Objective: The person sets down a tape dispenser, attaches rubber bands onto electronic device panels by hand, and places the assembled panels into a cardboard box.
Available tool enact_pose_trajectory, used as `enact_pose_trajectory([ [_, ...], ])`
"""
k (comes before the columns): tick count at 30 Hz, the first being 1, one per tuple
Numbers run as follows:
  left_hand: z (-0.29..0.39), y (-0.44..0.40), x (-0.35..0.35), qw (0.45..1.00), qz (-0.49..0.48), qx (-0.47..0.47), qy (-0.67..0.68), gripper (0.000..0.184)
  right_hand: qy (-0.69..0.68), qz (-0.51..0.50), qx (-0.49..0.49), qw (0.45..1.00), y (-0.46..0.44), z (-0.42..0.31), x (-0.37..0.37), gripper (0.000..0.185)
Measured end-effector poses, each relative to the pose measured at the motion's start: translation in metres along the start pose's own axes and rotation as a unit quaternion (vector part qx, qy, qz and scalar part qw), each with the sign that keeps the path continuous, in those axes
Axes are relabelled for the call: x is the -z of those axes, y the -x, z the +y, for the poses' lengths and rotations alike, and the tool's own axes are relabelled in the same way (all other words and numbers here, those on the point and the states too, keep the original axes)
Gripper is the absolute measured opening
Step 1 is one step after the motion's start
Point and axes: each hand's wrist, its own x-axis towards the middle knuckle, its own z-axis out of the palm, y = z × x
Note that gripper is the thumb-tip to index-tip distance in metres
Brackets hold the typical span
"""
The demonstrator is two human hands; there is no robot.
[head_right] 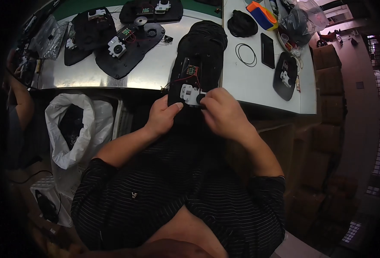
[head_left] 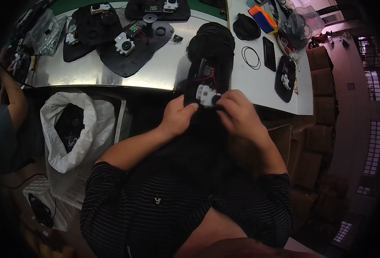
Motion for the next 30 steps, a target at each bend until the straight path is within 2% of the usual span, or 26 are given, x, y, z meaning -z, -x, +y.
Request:
enact_pose_trajectory([
  [7,0.005,0.004,-0.002,0.997,-0.012,0.003,-0.082,0.016,0.060,0.028,0.012,0.998,0.009,-0.008,-0.012,0.024],
  [11,0.003,0.002,-0.005,0.998,-0.003,-0.002,-0.068,0.016,0.110,0.035,0.018,0.993,0.012,-0.011,-0.020,0.025],
  [13,0.005,0.002,-0.008,0.992,0.031,-0.074,-0.092,0.016,0.124,0.037,0.018,0.991,0.014,-0.010,-0.025,0.025],
  [14,0.005,0.002,-0.007,0.992,0.031,-0.074,-0.093,0.016,0.137,0.039,0.018,0.990,0.015,-0.010,-0.027,0.026],
  [19,0.002,0.004,0.005,0.995,-0.004,0.016,-0.101,0.017,0.126,0.062,0.014,0.990,0.020,-0.002,-0.030,0.027],
  [24,-0.002,0.003,0.008,1.000,-0.010,0.019,-0.017,0.017,0.114,0.101,0.009,0.988,0.026,0.009,-0.032,0.029],
  [26,0.000,0.003,0.011,0.999,-0.020,0.024,-0.010,0.017,0.024,0.142,-0.022,0.989,0.027,0.013,-0.033,0.032],
  [27,0.003,0.003,0.012,0.998,-0.042,0.045,-0.001,0.022,0.024,0.143,-0.021,0.989,0.028,0.015,-0.031,0.032],
  [30,0.007,0.004,0.018,0.995,-0.070,0.066,0.020,0.028,0.000,0.261,-0.085,0.962,0.037,0.027,-0.029,0.035],
])
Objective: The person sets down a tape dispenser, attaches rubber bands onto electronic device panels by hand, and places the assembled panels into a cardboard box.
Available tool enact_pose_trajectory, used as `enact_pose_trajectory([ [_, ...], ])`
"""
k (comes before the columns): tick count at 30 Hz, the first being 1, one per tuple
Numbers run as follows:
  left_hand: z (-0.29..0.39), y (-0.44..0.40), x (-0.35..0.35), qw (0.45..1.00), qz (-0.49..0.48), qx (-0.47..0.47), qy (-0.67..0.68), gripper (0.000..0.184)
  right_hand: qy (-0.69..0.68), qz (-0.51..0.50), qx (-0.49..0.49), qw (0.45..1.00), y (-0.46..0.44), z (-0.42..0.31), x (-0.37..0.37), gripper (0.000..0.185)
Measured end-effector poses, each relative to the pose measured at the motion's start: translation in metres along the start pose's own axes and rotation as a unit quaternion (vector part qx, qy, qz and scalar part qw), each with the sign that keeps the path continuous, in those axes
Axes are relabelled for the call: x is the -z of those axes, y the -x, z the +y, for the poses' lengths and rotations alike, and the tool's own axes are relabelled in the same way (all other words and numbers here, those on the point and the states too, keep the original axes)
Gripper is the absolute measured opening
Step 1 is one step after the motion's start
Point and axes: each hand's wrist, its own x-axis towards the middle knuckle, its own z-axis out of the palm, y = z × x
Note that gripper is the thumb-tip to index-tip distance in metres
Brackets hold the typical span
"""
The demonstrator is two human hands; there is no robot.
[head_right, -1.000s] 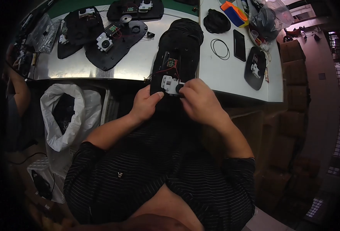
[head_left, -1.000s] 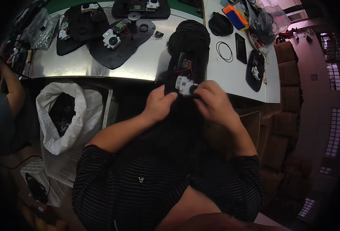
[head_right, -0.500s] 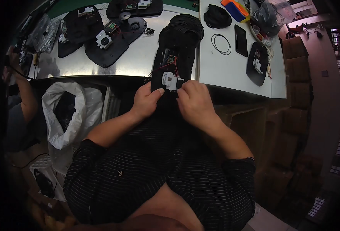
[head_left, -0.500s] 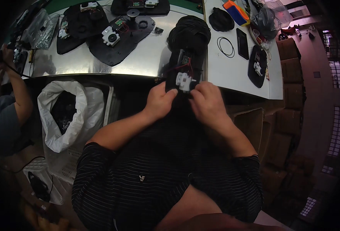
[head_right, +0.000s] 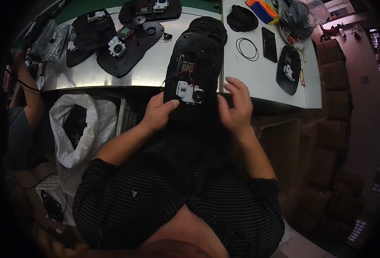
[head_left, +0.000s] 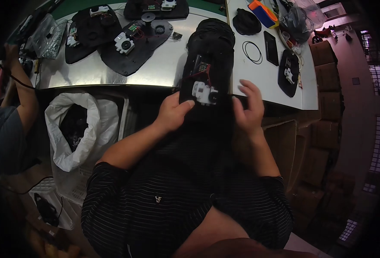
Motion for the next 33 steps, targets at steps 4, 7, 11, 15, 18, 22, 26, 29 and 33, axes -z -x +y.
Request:
enact_pose_trajectory([
  [4,0.012,0.001,-0.002,0.998,-0.027,-0.034,0.037,0.031,-0.102,-0.004,-0.152,0.983,0.018,0.010,-0.005,0.037],
  [7,0.007,0.000,-0.003,0.994,-0.038,-0.008,0.100,0.032,-0.382,0.033,-0.342,0.858,0.024,0.013,-0.016,0.038],
  [11,0.011,-0.001,-0.011,0.984,-0.036,-0.010,0.175,0.031,-0.535,-0.065,-0.414,0.734,0.027,0.015,-0.015,0.030],
  [15,0.025,0.005,0.008,0.996,-0.005,0.072,-0.059,0.028,-0.533,-0.030,-0.411,0.739,0.029,0.018,-0.012,0.021],
  [18,0.028,0.007,0.011,0.940,0.159,-0.190,-0.236,0.031,-0.526,-0.037,-0.397,0.751,0.035,0.027,-0.007,0.020],
  [22,0.079,-0.013,-0.012,0.770,0.021,-0.450,-0.451,0.045,-0.519,-0.063,-0.393,0.756,0.031,0.017,-0.003,0.022],
  [26,0.070,-0.028,-0.012,0.714,-0.110,-0.466,-0.511,0.041,-0.558,-0.045,-0.372,0.740,0.035,0.013,0.006,0.025],
  [29,0.066,-0.033,-0.013,0.703,-0.117,-0.469,-0.522,0.037,-0.557,-0.028,-0.376,0.740,0.044,0.019,0.013,0.028],
  [33,0.067,-0.039,-0.017,0.699,-0.150,-0.478,-0.511,0.037,-0.564,-0.023,-0.392,0.726,0.054,0.024,0.020,0.031],
])
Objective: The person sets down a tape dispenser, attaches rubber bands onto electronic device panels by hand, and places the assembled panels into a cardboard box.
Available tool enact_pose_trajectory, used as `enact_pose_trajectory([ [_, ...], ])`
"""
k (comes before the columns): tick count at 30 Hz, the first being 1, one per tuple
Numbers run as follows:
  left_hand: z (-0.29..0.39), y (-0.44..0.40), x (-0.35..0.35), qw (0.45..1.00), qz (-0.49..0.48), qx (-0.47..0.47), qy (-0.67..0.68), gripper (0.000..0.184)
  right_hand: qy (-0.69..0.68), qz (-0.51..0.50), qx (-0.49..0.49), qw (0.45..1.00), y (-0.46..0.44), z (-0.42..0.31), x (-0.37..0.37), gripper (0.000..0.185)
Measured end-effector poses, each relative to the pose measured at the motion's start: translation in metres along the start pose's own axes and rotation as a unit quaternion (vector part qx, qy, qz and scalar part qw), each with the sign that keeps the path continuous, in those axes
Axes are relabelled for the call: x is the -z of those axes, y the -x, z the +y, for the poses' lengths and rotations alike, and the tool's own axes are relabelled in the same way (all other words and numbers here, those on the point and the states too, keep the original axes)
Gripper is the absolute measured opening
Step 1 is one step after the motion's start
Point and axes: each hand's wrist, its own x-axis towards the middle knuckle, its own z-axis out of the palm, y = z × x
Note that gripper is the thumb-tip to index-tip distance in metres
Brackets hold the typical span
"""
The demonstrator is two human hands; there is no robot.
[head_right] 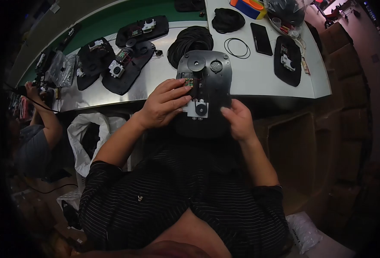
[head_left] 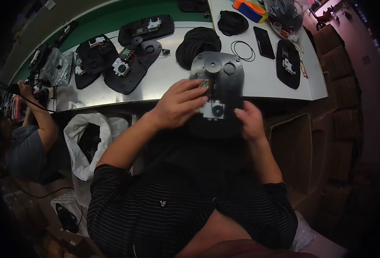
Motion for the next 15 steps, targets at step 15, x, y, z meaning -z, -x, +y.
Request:
enact_pose_trajectory([
  [15,-0.002,-0.032,-0.021,0.989,-0.123,-0.088,-0.005,0.033,0.017,-0.009,0.058,0.998,0.032,-0.005,0.030,0.024],
])
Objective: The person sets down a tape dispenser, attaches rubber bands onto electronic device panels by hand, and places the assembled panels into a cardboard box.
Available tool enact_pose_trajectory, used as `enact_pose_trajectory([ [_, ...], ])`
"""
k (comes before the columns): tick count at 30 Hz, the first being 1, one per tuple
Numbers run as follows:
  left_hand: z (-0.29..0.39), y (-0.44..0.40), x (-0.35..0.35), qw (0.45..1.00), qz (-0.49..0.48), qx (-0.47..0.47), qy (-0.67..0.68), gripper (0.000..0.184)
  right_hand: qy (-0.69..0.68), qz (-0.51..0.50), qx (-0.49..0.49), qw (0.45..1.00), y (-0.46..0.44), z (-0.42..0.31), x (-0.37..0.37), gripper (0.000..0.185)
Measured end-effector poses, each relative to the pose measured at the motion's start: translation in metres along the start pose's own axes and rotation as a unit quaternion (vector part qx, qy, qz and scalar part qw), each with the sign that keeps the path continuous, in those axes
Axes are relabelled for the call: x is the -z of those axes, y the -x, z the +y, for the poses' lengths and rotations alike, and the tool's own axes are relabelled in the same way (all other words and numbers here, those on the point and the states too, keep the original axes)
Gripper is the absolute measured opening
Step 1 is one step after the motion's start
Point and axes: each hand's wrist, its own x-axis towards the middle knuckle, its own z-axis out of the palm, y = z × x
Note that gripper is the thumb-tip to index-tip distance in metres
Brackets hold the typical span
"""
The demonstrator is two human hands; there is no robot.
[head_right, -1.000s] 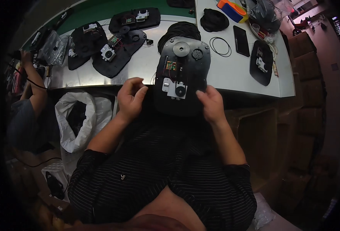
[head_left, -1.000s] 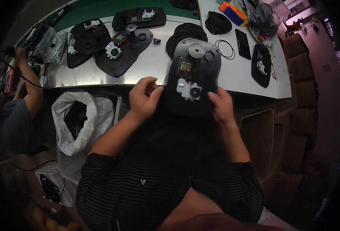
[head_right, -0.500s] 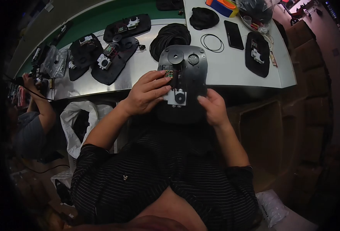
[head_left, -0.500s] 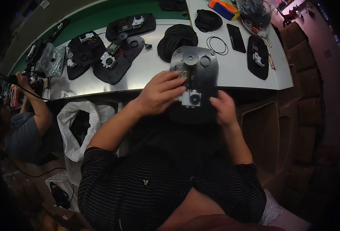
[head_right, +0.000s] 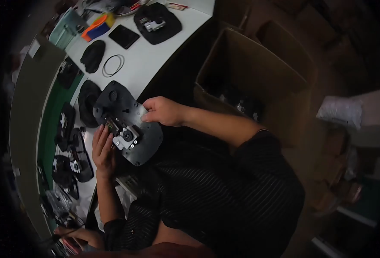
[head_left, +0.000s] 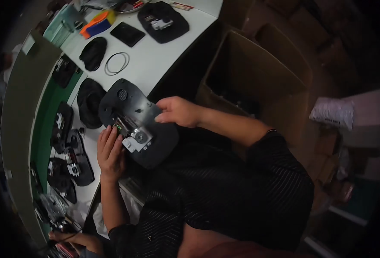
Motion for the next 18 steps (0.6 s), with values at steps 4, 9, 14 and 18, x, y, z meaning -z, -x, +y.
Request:
enact_pose_trajectory([
  [4,0.015,-0.012,-0.009,0.999,-0.005,-0.035,0.019,0.034,-0.060,0.027,0.024,0.998,0.029,-0.003,0.024,0.023],
  [9,0.031,-0.036,-0.020,0.997,0.015,-0.020,0.076,0.035,-0.069,0.136,0.040,0.988,0.103,-0.034,0.078,0.023],
  [14,0.026,-0.043,-0.036,0.989,0.018,0.032,0.144,0.036,-0.048,0.261,0.062,0.962,0.194,-0.044,0.150,0.025],
  [18,0.025,-0.040,-0.043,0.974,-0.042,0.122,0.189,0.040,-0.057,0.351,0.026,0.934,0.254,-0.023,0.212,0.025],
])
